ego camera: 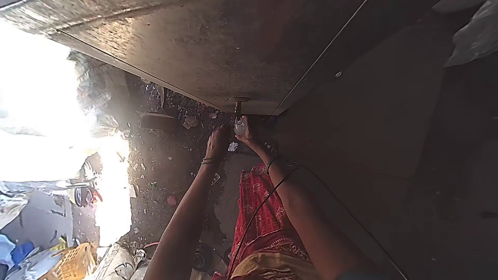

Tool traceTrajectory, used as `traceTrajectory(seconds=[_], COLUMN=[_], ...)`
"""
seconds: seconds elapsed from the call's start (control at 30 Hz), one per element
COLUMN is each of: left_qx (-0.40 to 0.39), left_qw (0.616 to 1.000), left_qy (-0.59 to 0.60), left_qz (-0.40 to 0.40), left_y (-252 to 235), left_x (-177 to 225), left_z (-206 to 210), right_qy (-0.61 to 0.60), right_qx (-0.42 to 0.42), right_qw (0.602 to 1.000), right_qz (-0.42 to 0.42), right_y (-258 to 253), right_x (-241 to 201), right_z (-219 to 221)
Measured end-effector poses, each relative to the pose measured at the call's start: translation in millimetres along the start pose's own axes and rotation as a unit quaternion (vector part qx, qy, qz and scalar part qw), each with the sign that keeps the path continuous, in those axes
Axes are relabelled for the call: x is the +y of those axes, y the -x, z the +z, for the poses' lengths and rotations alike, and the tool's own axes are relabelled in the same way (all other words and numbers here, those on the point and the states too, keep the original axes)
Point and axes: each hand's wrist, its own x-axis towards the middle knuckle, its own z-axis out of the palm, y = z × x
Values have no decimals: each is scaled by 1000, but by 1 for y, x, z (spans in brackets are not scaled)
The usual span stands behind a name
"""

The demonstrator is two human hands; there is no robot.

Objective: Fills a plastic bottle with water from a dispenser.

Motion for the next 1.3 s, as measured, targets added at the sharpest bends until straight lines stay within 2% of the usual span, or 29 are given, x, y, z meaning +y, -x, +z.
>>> traceTrajectory(seconds=[0.4, 0.73, 1.13, 1.3], left_qx=[-4, -1, 13, 0], left_qw=[1000, 1000, 1000, 1000], left_qy=[3, -3, 11, 7], left_qz=[1, 14, 24, 10], left_y=[-1, 1, -7, 1], left_x=[-1, 2, -7, 2], left_z=[1, -2, 6, -1], right_qy=[17, 1, -1, 4], right_qx=[-26, -7, -1, -4], right_qw=[999, 1000, 1000, 1000], right_qz=[32, 4, 10, 19], right_y=[-4, -3, -1, 2], right_x=[-5, -4, 0, -3], right_z=[-5, -2, -2, -4])
